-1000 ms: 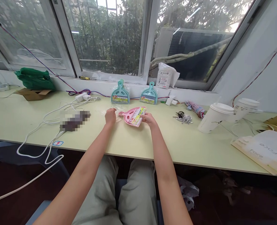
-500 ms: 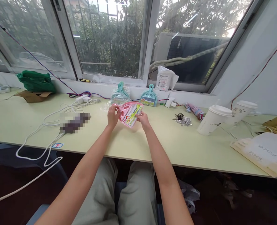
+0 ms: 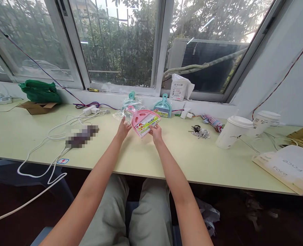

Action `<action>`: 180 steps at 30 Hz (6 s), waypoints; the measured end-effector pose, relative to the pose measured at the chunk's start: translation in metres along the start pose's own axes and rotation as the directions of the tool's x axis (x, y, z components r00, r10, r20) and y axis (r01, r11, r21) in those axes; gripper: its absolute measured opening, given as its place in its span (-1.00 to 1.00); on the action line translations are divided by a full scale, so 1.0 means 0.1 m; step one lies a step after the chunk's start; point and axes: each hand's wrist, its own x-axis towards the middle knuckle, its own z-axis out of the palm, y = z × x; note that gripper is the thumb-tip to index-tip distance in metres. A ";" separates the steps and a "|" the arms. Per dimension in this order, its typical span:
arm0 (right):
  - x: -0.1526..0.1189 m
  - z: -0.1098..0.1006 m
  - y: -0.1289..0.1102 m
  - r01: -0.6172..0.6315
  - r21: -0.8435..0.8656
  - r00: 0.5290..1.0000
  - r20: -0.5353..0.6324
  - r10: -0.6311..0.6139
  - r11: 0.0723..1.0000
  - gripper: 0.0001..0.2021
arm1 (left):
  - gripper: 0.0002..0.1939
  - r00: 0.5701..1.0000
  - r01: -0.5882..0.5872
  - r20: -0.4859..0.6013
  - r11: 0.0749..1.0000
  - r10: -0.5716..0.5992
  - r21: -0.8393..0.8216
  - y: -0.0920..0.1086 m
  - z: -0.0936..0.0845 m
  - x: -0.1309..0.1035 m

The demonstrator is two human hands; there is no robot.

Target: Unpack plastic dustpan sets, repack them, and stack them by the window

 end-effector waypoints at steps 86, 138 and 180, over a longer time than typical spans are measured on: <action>-0.01 0.12 0.00 0.187 0.064 0.976 -0.122 -0.178 0.980 -0.65 | -0.57 0.975 0.024 0.214 0.988 -0.057 0.153 -0.29 0.34 -0.12; 0.41 -0.28 0.30 0.341 -0.649 0.917 0.069 -0.393 0.681 -0.68 | -0.76 0.981 -0.150 0.129 0.145 0.145 0.978 -0.15 -0.37 0.26; 2.19 0.71 0.99 0.476 -0.873 0.824 0.398 -0.403 0.111 -0.36 | -0.55 0.875 -0.126 -0.110 0.442 0.472 0.888 -0.21 -1.13 2.14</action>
